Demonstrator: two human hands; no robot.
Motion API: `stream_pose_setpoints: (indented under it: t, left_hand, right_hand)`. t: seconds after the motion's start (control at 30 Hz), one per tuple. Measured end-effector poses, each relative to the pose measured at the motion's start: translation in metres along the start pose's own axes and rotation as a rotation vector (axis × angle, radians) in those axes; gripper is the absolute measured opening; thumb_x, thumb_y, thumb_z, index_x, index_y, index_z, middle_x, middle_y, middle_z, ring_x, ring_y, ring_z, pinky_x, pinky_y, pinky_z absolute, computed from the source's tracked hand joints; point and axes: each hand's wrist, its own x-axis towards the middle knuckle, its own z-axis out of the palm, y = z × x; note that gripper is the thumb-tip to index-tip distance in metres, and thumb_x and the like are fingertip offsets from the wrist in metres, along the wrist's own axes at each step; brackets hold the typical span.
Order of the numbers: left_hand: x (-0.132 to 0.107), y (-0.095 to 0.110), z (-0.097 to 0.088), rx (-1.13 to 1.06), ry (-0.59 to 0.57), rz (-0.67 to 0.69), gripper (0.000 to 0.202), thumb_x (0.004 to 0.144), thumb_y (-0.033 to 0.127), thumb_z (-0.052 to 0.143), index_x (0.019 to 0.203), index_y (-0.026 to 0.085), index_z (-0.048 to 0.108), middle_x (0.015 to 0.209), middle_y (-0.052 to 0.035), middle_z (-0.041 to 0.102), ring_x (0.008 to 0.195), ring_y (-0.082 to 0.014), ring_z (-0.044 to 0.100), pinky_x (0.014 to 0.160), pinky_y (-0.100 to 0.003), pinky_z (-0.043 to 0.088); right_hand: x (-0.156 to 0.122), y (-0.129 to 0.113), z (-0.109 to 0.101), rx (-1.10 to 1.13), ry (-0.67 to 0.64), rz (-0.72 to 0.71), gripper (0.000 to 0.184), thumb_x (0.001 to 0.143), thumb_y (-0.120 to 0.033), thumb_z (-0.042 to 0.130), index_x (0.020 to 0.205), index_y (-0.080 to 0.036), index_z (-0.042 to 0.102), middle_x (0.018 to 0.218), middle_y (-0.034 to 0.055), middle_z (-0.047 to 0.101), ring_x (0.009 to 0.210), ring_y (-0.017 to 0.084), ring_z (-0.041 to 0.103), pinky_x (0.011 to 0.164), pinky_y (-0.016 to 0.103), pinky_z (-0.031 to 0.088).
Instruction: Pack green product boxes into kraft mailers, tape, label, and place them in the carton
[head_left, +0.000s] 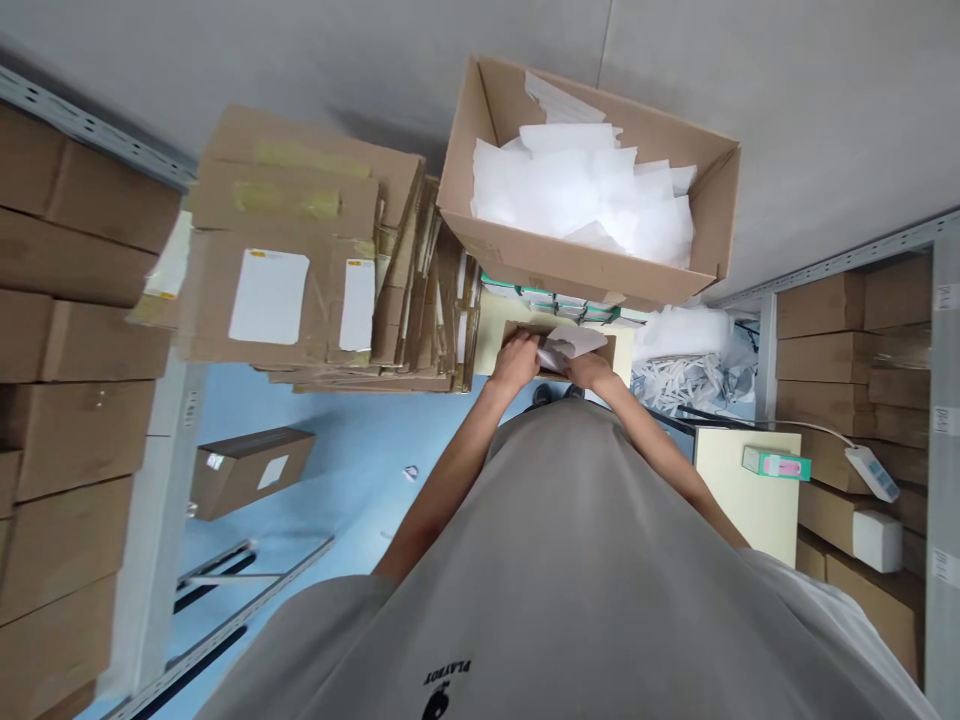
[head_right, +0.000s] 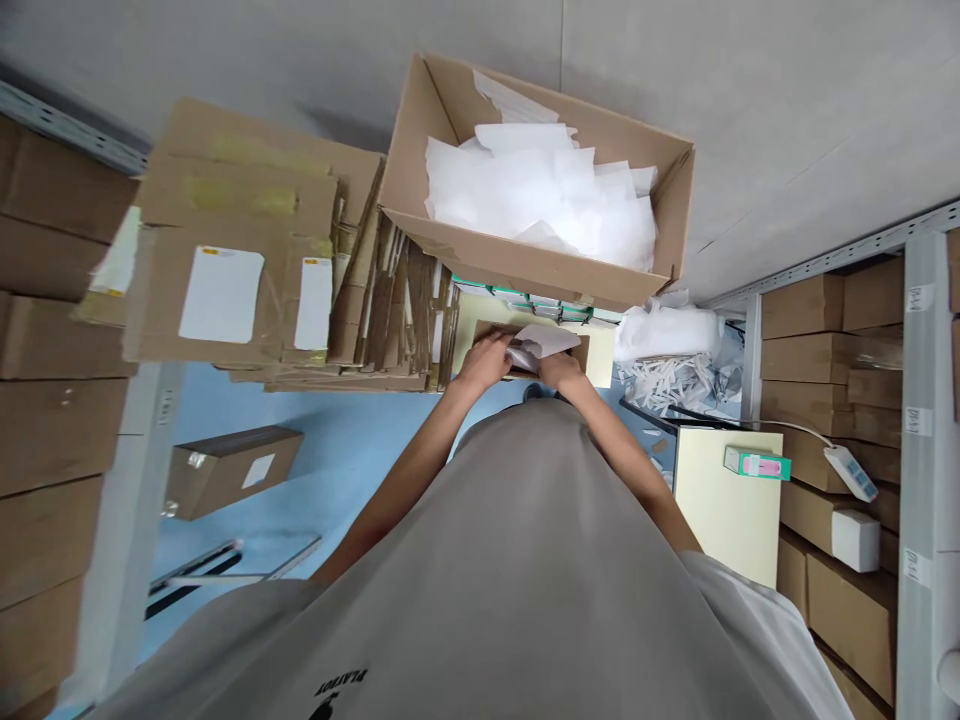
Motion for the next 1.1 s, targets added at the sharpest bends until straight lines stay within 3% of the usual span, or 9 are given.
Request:
stream_pose_setpoints:
  t: [0.2, 0.33, 0.47, 0.6, 0.7, 0.8, 0.87, 0.97, 1.1]
  left_hand:
    - [-0.036, -0.011, -0.01, -0.148, 0.147, -0.058, 0.047, 0.107, 0.019, 0.055, 0.152, 0.021, 0.07, 0.15, -0.0152, 0.074, 0.137, -0.0343, 0.072, 0.12, -0.044, 0.057]
    - [-0.039, -0.017, -0.017, -0.183, 0.28, -0.107, 0.046, 0.107, 0.023, 0.059, 0.151, 0.023, 0.07, 0.151, -0.0163, 0.072, 0.144, -0.0357, 0.067, 0.126, -0.047, 0.052]
    - [-0.03, -0.025, -0.016, -0.141, 0.312, -0.234, 0.062, 0.104, 0.028, 0.063, 0.164, 0.014, 0.057, 0.159, -0.0246, 0.065, 0.148, -0.0415, 0.064, 0.125, -0.049, 0.052]
    - [-0.023, -0.032, -0.01, -0.124, 0.199, -0.281, 0.064, 0.106, 0.031, 0.06, 0.166, 0.008, 0.052, 0.158, -0.0275, 0.066, 0.139, -0.0411, 0.071, 0.114, -0.045, 0.058]
    - [-0.024, -0.037, -0.006, -0.121, 0.116, -0.289, 0.058, 0.108, 0.031, 0.059, 0.162, 0.009, 0.057, 0.151, -0.0253, 0.073, 0.137, -0.0399, 0.074, 0.111, -0.044, 0.058]
    - [-0.028, -0.041, -0.001, -0.158, 0.076, -0.298, 0.054, 0.109, 0.03, 0.061, 0.159, 0.01, 0.06, 0.145, -0.0236, 0.078, 0.135, -0.0399, 0.076, 0.11, -0.043, 0.058]
    - [-0.03, -0.043, 0.002, -0.19, 0.096, -0.301, 0.052, 0.108, 0.03, 0.062, 0.157, 0.011, 0.061, 0.145, -0.0227, 0.079, 0.135, -0.0389, 0.076, 0.109, -0.042, 0.058]
    - [-0.033, -0.046, 0.006, -0.212, 0.121, -0.315, 0.046, 0.108, 0.03, 0.063, 0.151, 0.014, 0.065, 0.145, -0.0208, 0.08, 0.133, -0.0371, 0.077, 0.108, -0.041, 0.058]
    - [-0.033, -0.049, 0.009, -0.191, 0.104, -0.353, 0.037, 0.109, 0.034, 0.062, 0.138, 0.014, 0.071, 0.126, -0.0195, 0.085, 0.122, -0.0366, 0.081, 0.103, -0.041, 0.058]
  right_hand:
    - [-0.072, 0.042, 0.01, 0.13, 0.272, 0.057, 0.032, 0.115, -0.029, 0.056, 0.136, -0.021, 0.08, 0.136, 0.0175, 0.082, 0.128, 0.036, 0.078, 0.107, 0.042, 0.058]
    - [-0.061, 0.039, 0.019, 0.149, 0.488, -0.021, 0.054, 0.111, -0.028, 0.064, 0.164, -0.017, 0.063, 0.166, 0.0225, 0.064, 0.148, 0.038, 0.065, 0.123, 0.047, 0.054]
    - [-0.006, 0.022, 0.019, 0.112, 0.325, -0.253, 0.05, 0.116, -0.031, 0.054, 0.162, -0.018, 0.067, 0.185, 0.0135, 0.045, 0.166, 0.033, 0.049, 0.14, 0.046, 0.036]
    - [0.038, 0.006, 0.013, 0.198, 0.052, -0.138, 0.054, 0.115, -0.06, 0.057, 0.135, -0.017, 0.084, 0.156, 0.016, 0.076, 0.146, 0.034, 0.069, 0.124, 0.041, 0.051]
    - [0.04, 0.002, 0.014, 0.224, 0.006, -0.069, 0.058, 0.113, -0.066, 0.059, 0.124, -0.015, 0.086, 0.137, 0.0199, 0.084, 0.126, 0.036, 0.078, 0.109, 0.041, 0.057]
    - [0.015, 0.013, 0.029, 0.249, 0.195, -0.102, 0.042, 0.117, -0.043, 0.053, 0.135, -0.018, 0.081, 0.15, 0.0176, 0.078, 0.137, 0.032, 0.071, 0.116, 0.039, 0.05]
    - [-0.008, 0.028, 0.044, 0.312, 0.478, -0.063, 0.039, 0.118, -0.036, 0.049, 0.134, -0.018, 0.079, 0.146, 0.0176, 0.077, 0.137, 0.031, 0.068, 0.119, 0.039, 0.048]
    - [-0.032, 0.051, 0.068, 0.402, 0.852, 0.252, 0.039, 0.112, -0.045, 0.059, 0.131, -0.016, 0.077, 0.137, 0.0217, 0.076, 0.131, 0.036, 0.066, 0.119, 0.047, 0.048]
    - [-0.037, 0.061, 0.09, 0.525, 0.795, 0.5, 0.032, 0.102, -0.038, 0.069, 0.122, -0.015, 0.079, 0.134, 0.0223, 0.078, 0.133, 0.037, 0.067, 0.121, 0.05, 0.049]
